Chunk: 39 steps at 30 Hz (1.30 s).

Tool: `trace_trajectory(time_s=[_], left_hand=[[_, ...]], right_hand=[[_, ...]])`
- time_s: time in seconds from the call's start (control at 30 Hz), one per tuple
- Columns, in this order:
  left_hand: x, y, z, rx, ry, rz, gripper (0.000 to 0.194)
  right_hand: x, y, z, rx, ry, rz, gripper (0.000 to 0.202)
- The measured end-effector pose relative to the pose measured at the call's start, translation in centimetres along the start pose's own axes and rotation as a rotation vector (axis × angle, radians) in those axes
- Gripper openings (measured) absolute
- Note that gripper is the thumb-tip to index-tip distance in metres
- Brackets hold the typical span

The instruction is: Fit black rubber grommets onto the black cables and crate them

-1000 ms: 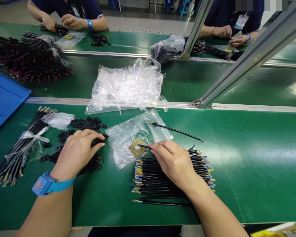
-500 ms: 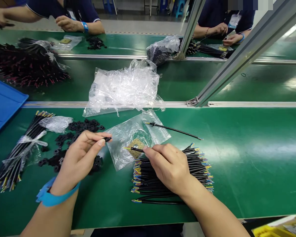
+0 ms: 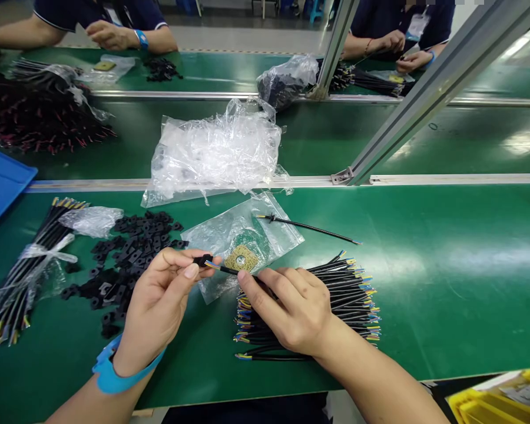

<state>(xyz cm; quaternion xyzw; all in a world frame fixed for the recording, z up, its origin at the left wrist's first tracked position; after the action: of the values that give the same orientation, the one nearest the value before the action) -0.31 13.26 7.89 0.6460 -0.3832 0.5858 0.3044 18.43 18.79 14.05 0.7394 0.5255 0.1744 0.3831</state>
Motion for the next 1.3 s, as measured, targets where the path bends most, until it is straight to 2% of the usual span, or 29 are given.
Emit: trace_trajectory(time_s=[0.1, 0.2, 0.4, 0.57, 0.67, 0.77, 0.9, 1.13, 1.3], left_hand=[[0.7, 0.0, 0.5, -0.022, -0.106, -0.171, 0.010], [0.7, -0.4, 0.8, -0.096, -0.144, -0.292, 0.006], [-0.7, -0.8, 0.1, -0.144, 0.024, -0.062, 0.018], [-1.6, -1.2, 0.2, -0.149, 0.142, 0.083, 0.033], [-1.1, -1.3, 0.4, -0.207, 0.081, 0.040, 0.033], [-0.1, -1.3, 0.5, -0.277, -0.066, -0.085, 0.034], [0.9, -1.6, 0.7, -0.359, -0.209, -0.217, 0.036], [1.1, -2.4, 0.8, -0.436, -0.246, -0.261, 0.030], [1.0, -2.6, 1.0, -0.438, -0.272, -0.252, 0.035]], right_hand=[[0.2, -0.2, 0.3, -0.006, -0.041, -0.023, 0.037], [0.4, -0.3, 0.6, -0.021, -0.063, -0.074, 0.036], [0.6, 0.5, 0.1, 0.015, -0.035, -0.032, 0.037], [0.1, 0.9, 0.0, 0.017, 0.024, -0.073, 0.028], [0.3, 0.7, 0.1, 0.014, -0.011, -0.138, 0.019], [0.8, -0.1, -0.1, -0.027, -0.102, -0.228, 0.011], [1.2, -1.3, -0.3, -0.153, -0.185, -0.356, 0.020], [0.9, -2.4, -0.1, -0.239, -0.230, -0.514, 0.024], [0.4, -2.4, -0.2, -0.216, -0.214, -0.537, 0.028]])
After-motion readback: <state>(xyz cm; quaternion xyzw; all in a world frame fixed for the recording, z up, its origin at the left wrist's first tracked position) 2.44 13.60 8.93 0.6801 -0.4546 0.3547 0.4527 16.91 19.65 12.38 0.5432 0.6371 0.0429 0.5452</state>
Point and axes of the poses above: each hand's wrist, its own z-axis away from the middle knuckle, its own y-axis out of the back of the hand, x = y × z, the point moved 8 cm from there along -z, towards the middle knuckle, and after that the axes turned 10 degrees about -y, right-handed, at the moved point
